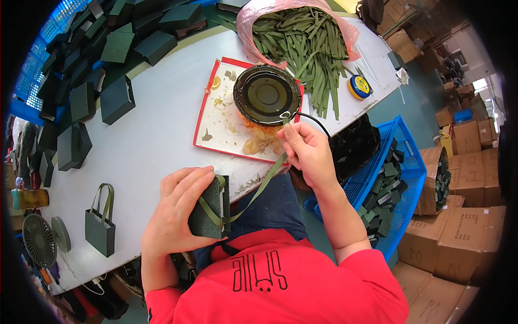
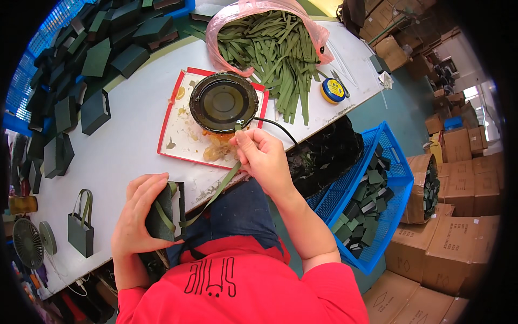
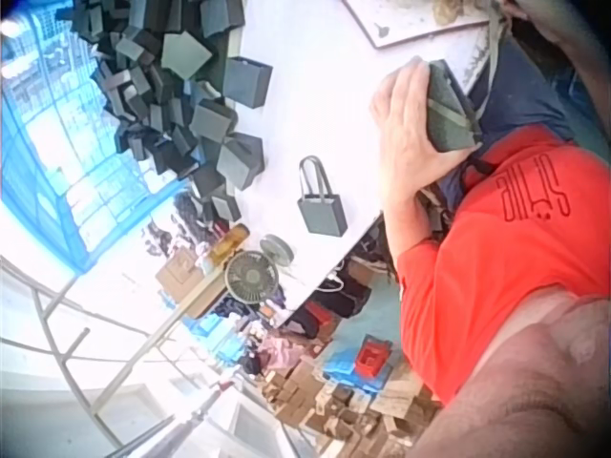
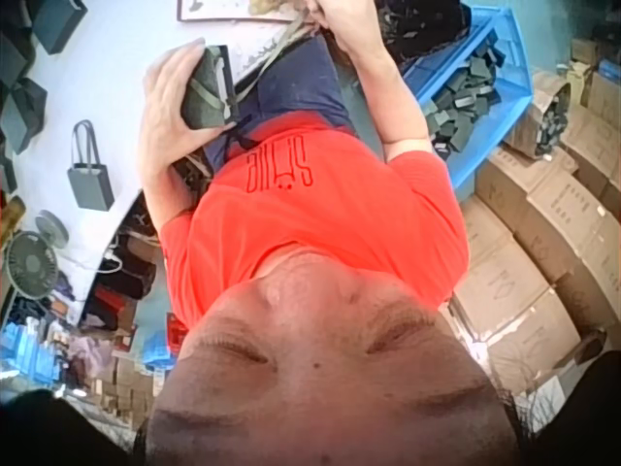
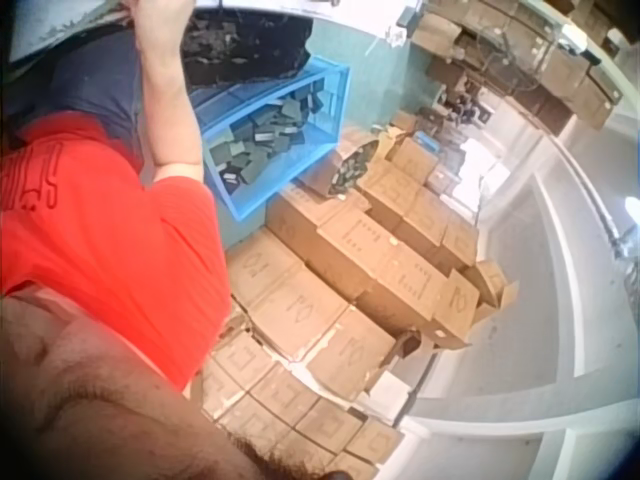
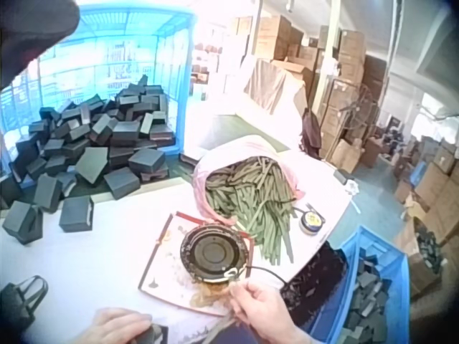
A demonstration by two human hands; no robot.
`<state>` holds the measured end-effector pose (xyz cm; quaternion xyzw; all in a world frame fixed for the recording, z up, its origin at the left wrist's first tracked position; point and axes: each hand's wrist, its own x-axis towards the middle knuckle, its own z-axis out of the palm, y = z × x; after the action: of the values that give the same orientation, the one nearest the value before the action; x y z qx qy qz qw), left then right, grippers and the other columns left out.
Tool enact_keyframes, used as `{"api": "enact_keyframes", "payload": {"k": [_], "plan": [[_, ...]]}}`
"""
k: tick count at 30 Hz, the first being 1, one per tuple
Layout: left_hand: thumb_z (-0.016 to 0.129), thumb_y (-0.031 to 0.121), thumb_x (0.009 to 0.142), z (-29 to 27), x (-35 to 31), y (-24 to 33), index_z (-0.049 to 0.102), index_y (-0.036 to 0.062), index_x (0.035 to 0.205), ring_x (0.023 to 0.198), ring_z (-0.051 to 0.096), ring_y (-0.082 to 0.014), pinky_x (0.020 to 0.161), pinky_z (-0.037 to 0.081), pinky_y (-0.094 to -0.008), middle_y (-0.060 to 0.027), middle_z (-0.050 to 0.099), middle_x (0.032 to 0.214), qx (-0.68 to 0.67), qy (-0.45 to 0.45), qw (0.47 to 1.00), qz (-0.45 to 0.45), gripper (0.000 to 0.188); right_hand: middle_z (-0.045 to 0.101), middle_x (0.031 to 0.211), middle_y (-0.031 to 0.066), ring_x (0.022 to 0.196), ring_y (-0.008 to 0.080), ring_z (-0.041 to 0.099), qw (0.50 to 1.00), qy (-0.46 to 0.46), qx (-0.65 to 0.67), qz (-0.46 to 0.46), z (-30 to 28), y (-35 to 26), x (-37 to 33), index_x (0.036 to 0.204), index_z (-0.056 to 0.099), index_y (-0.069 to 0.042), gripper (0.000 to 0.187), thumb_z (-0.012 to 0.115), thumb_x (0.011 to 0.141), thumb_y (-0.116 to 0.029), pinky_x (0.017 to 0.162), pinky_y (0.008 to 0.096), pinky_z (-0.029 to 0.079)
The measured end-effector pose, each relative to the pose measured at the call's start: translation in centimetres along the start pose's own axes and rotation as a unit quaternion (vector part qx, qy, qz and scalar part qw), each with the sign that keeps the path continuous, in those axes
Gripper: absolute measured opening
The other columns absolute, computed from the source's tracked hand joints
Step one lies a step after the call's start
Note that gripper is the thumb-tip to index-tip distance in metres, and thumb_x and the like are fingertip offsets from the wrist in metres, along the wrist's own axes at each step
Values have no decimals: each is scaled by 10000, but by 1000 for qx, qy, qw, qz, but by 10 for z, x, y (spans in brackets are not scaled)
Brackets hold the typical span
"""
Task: The person attaches green fabric straps to small green boxes using a hot glue gun. They repeatedly pick up a box, apply glue to the strap attachment points, and press the strap into place. Completed boxes are placed into a large wicker basket.
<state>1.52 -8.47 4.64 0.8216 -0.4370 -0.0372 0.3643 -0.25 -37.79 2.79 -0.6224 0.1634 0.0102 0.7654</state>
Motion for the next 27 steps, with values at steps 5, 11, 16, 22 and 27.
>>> {"api": "enact_keyframes", "payload": {"k": [5,11,16,22,27], "plan": [[904,215,492,0,1,4,509,18,1358,1256,506,-378,1042,387,-476,-155,550,1380,-14,6,1000,-13,972,493,629,-41,492,18,353,1000,8,1,16,0,-1,4,947,638,17,289,597,1016,-260,433,197,258],[884,181,488,0,0,4,516,29,1354,1262,512,-360,1049,368,-472,-142,553,1382,-21,5,1000,-21,953,480,613,-43,468,19,332,998,8,35,43,-2,-2,7,919,646,25,287,622,996,-251,419,197,238],[888,188,487,-1,0,5,516,31,1354,1262,511,-359,1047,369,-471,-138,551,1385,-21,2,999,-25,956,468,607,-45,458,14,315,995,-9,73,65,-8,0,10,901,648,19,284,637,981,-253,406,194,221],[888,190,500,0,1,6,520,28,1347,1255,517,-359,1043,374,-469,-139,554,1380,-21,4,999,-25,938,472,614,-47,461,7,313,996,-10,75,50,-10,0,8,885,645,4,252,628,978,-230,405,188,214],[941,297,481,-1,-2,-1,490,-2,1374,1251,488,-398,1044,401,-479,-169,539,1379,-3,3,1000,-2,1044,499,652,-58,508,10,358,999,-34,22,18,-5,-4,-15,886,635,-26,219,625,981,-223,453,191,257]]}}
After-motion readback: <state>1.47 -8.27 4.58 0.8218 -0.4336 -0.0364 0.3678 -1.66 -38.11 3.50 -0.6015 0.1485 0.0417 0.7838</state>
